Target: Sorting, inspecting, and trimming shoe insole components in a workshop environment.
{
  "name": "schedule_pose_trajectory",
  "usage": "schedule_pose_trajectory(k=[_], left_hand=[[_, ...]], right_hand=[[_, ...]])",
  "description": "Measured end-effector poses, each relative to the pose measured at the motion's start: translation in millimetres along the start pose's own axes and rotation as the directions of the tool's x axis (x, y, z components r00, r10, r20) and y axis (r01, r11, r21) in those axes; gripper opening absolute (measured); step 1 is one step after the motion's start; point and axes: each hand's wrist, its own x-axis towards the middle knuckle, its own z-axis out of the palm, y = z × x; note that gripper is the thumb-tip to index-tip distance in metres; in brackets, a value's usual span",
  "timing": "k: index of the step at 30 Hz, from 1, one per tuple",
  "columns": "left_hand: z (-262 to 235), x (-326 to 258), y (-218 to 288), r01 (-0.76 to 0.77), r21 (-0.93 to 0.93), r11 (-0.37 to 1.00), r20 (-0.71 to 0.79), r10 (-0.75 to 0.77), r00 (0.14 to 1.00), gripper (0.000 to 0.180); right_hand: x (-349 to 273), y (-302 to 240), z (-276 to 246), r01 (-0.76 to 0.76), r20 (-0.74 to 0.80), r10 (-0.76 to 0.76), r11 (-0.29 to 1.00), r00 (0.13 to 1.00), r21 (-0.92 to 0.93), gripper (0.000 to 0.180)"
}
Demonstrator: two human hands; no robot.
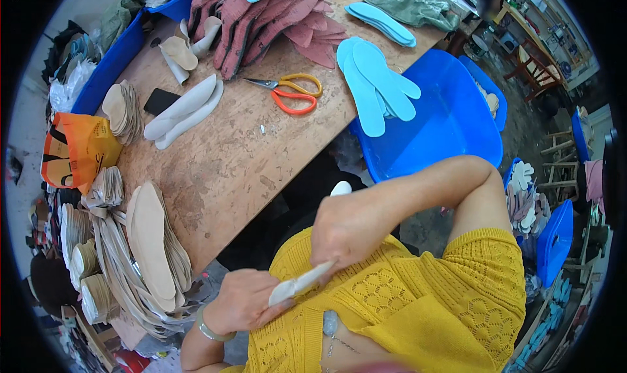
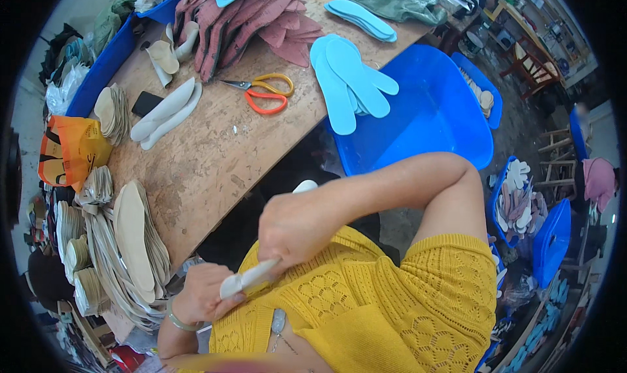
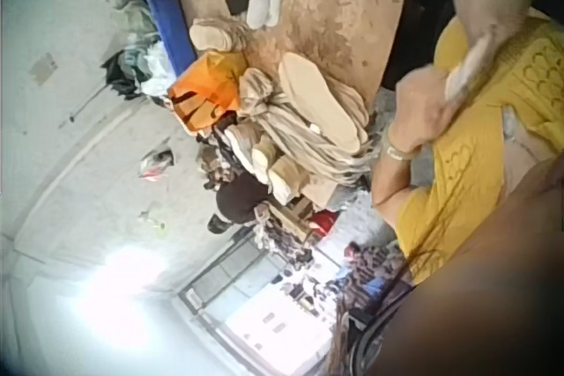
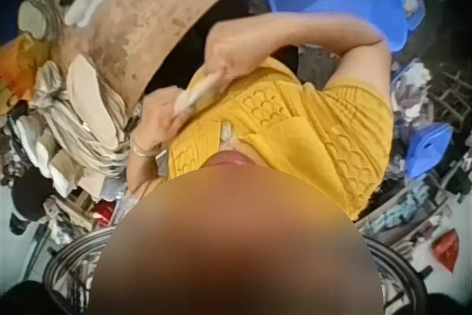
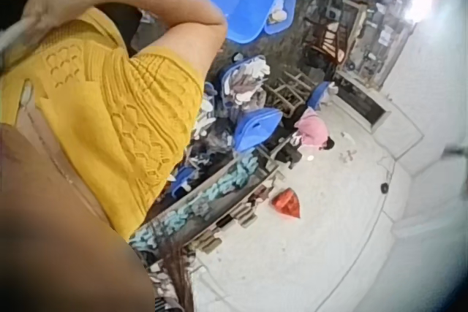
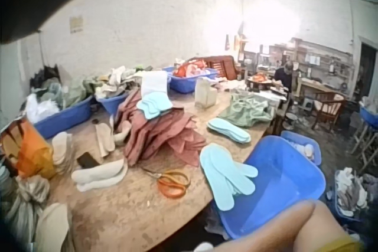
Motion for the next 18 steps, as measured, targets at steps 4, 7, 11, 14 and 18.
schedule_pose_trajectory(k=[4, 7, 11, 14, 18], left_hand=[[0, 21, -3, 0.16, 0.084, 0.983, -0.254, -0.135, 0.958, 0.025], [4, 24, 1, 0.209, -0.036, 0.977, -0.298, -0.21, 0.931, 0.032], [1, 13, -5, 0.093, 0.154, 0.984, -0.339, -0.036, 0.94, 0.036], [6, 1, -1, -0.007, 0.159, 0.987, -0.344, 0.062, 0.937, 0.039], [12, 0, -3, -0.016, -0.057, 0.998, -0.369, -0.006, 0.929, 0.039]], right_hand=[[13, 11, -7, -0.054, -0.107, 0.044, 0.994, 0.993, -0.096, 0.024], [23, 5, -3, -0.114, -0.072, 0.105, 0.985, 0.992, -0.129, 0.026], [19, 5, -4, -0.071, -0.012, 0.071, 0.997, 0.997, -0.036, 0.03], [9, 0, -9, 0.009, 0.032, -0.013, 0.993, 0.999, 0.115, 0.032], [5, 7, -10, -0.028, 0.08, 0.019, 0.992, 0.997, 0.119, 0.037]])
